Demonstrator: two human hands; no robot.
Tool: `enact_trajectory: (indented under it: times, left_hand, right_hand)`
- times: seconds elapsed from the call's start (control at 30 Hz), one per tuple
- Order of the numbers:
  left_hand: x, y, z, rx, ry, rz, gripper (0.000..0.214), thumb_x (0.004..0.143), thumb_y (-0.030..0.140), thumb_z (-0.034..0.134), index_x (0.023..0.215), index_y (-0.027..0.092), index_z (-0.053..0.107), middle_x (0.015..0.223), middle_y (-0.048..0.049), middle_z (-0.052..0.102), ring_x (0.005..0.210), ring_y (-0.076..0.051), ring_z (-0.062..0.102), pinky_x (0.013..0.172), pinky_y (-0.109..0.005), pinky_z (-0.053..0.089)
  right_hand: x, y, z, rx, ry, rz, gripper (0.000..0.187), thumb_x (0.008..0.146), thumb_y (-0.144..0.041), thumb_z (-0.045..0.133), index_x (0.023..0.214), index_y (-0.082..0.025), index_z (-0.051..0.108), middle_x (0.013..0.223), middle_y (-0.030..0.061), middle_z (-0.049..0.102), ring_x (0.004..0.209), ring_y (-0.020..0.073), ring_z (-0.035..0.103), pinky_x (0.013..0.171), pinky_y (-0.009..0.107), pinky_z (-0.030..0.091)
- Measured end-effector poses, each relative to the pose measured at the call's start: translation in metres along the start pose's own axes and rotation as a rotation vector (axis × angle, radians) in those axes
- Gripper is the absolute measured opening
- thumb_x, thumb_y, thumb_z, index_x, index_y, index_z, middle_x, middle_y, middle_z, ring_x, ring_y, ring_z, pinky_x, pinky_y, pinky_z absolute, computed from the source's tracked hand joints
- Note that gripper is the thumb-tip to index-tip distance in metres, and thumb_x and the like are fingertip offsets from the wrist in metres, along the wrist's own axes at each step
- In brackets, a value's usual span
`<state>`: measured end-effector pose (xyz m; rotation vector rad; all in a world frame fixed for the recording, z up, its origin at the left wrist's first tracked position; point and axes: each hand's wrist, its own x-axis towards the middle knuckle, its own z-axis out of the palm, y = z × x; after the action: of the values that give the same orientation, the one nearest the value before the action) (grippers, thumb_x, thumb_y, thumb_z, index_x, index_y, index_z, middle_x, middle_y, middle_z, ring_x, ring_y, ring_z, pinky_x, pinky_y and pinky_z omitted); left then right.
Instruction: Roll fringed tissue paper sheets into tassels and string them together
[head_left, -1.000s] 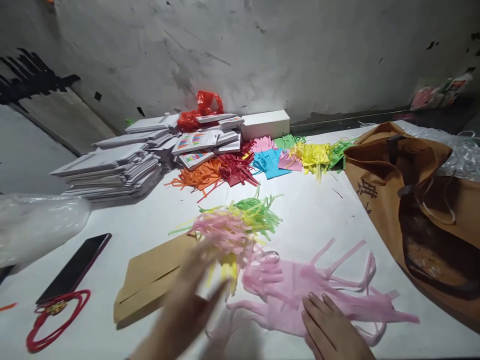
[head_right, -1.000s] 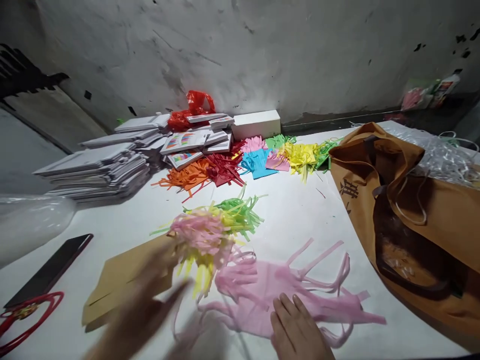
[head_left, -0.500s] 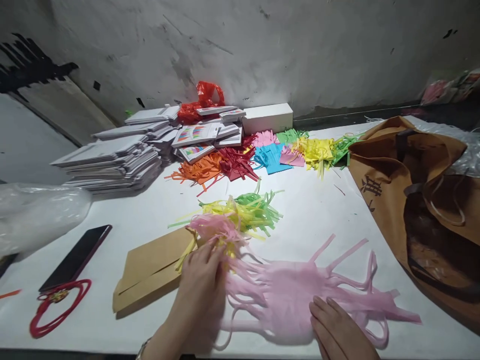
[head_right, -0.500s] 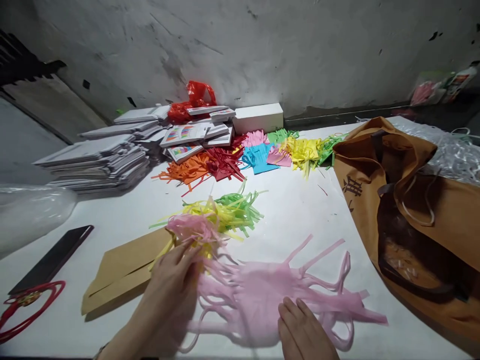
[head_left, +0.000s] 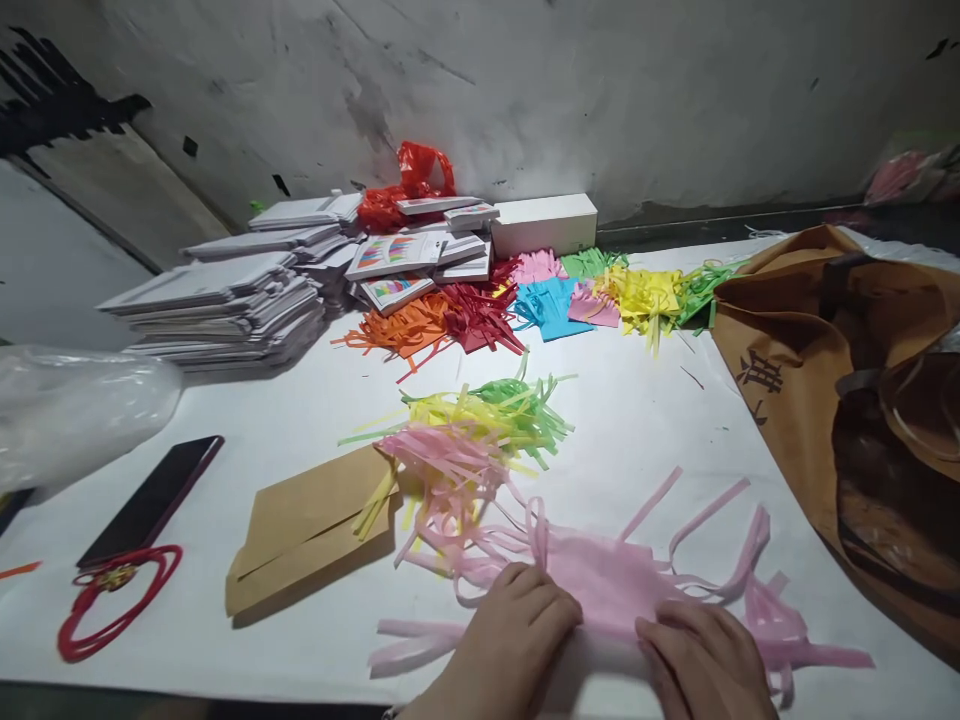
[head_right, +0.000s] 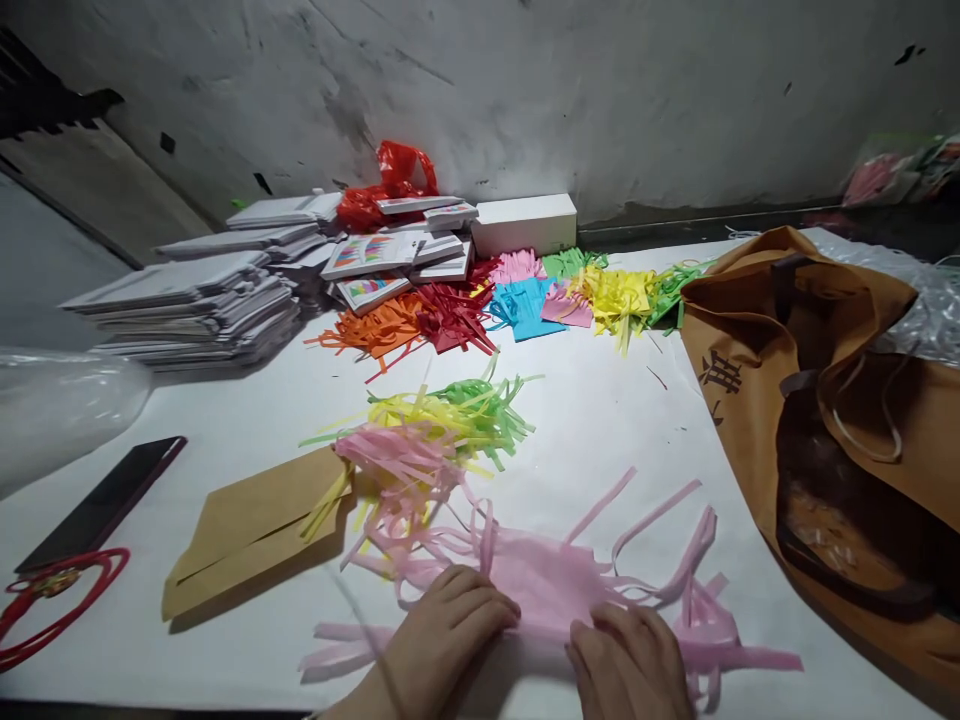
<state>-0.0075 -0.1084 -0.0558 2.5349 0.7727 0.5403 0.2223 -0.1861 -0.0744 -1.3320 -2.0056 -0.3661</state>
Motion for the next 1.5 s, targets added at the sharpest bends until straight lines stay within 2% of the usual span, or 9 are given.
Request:
enact_trajectory:
  times: [0.23,0.37,0.53,0.7,0.83,0.97,1.13,1.27,1.5]
  left_hand:
    - [0.046,0.000,-0.014,0.304,-0.347,-0.460,0.020,0.092,0.003,0.052,0.090,0.019,0.064,0.085,-0.0058,0.070,0.074,-0.024,0.064,0.063,-0.032,0.043]
    - [0.059,0.001,-0.013,0.370,-0.338,-0.521,0.018,0.097,0.009,0.051,0.088,0.020,0.063,0.081,-0.0050,0.069,0.072,-0.025,0.065,0.059,-0.034,0.039]
    - [0.049,0.000,-0.002,0.390,-0.162,-0.438,0.020,0.094,0.004,0.055,0.084,0.020,0.061,0.087,-0.0042,0.068,0.081,-0.025,0.063,0.064,-0.035,0.040]
    - [0.048,-0.009,0.003,0.392,-0.055,-0.348,0.020,0.091,0.007,0.061,0.076,0.020,0.060,0.075,-0.0037,0.066,0.075,-0.025,0.059,0.060,-0.036,0.036]
    - [0.047,-0.022,-0.021,0.424,0.049,-0.372,0.019,0.089,0.006,0.061,0.075,0.020,0.063,0.070,-0.0022,0.068,0.075,-0.026,0.059,0.072,-0.041,0.037]
    - [0.037,-0.017,-0.045,0.404,0.245,-0.276,0.011,0.095,0.021,0.061,0.105,0.021,0.066,0.101,-0.0069,0.072,0.100,-0.030,0.057,0.089,-0.047,0.035]
    - [0.028,0.003,-0.019,0.222,0.168,0.096,0.006,0.099,0.024,0.059,0.102,0.021,0.064,0.101,-0.0023,0.073,0.099,-0.022,0.058,0.104,-0.043,0.027]
    - [0.021,0.002,0.003,0.159,0.173,0.084,0.023,0.104,0.016,0.047,0.086,0.021,0.061,0.077,0.0015,0.068,0.078,-0.017,0.055,0.095,-0.040,0.030]
    - [0.005,-0.006,-0.003,0.145,0.137,-0.060,0.019,0.098,0.009,0.050,0.088,0.021,0.061,0.084,-0.0009,0.068,0.085,-0.021,0.055,0.091,-0.041,0.030]
  right_hand:
    - [0.019,0.004,0.021,-0.130,-0.098,0.213,0.016,0.104,-0.015,0.047,0.098,-0.019,0.061,0.070,0.0012,0.062,0.067,0.0203,0.056,0.073,0.039,0.036]
    - [0.027,0.011,0.024,-0.281,-0.143,0.239,0.016,0.105,-0.018,0.046,0.100,-0.018,0.061,0.066,0.0002,0.059,0.064,0.0216,0.056,0.070,0.040,0.037]
    - [0.028,0.011,0.010,-0.265,-0.007,0.217,0.009,0.098,-0.019,0.062,0.107,-0.016,0.066,0.097,0.0105,0.072,0.090,0.0273,0.066,0.090,0.048,0.044]
    - [0.014,-0.004,0.019,0.048,0.037,0.068,0.022,0.103,-0.017,0.049,0.100,-0.019,0.070,0.089,0.0044,0.077,0.089,0.0219,0.069,0.098,0.044,0.043]
    - [0.008,-0.006,0.027,-0.008,0.015,0.035,0.028,0.097,-0.003,0.045,0.096,-0.017,0.070,0.089,0.0055,0.077,0.087,0.0219,0.070,0.097,0.043,0.043]
    - [0.010,-0.004,0.024,0.005,0.018,0.053,0.023,0.096,-0.003,0.049,0.092,-0.016,0.068,0.086,0.0055,0.076,0.085,0.0208,0.070,0.096,0.044,0.041]
    - [0.018,-0.012,0.023,0.149,0.089,0.151,0.022,0.101,-0.014,0.049,0.091,-0.019,0.068,0.084,0.0037,0.075,0.083,0.0176,0.070,0.102,0.043,0.039]
    - [0.015,-0.013,0.026,0.131,0.048,0.095,0.027,0.102,-0.015,0.045,0.095,-0.020,0.070,0.088,0.0028,0.076,0.090,0.0188,0.069,0.111,0.046,0.032]
    - [0.010,-0.001,0.017,0.080,-0.026,0.240,0.032,0.105,-0.020,0.043,0.083,-0.024,0.065,0.087,0.0001,0.073,0.091,0.0202,0.066,0.106,0.046,0.032]
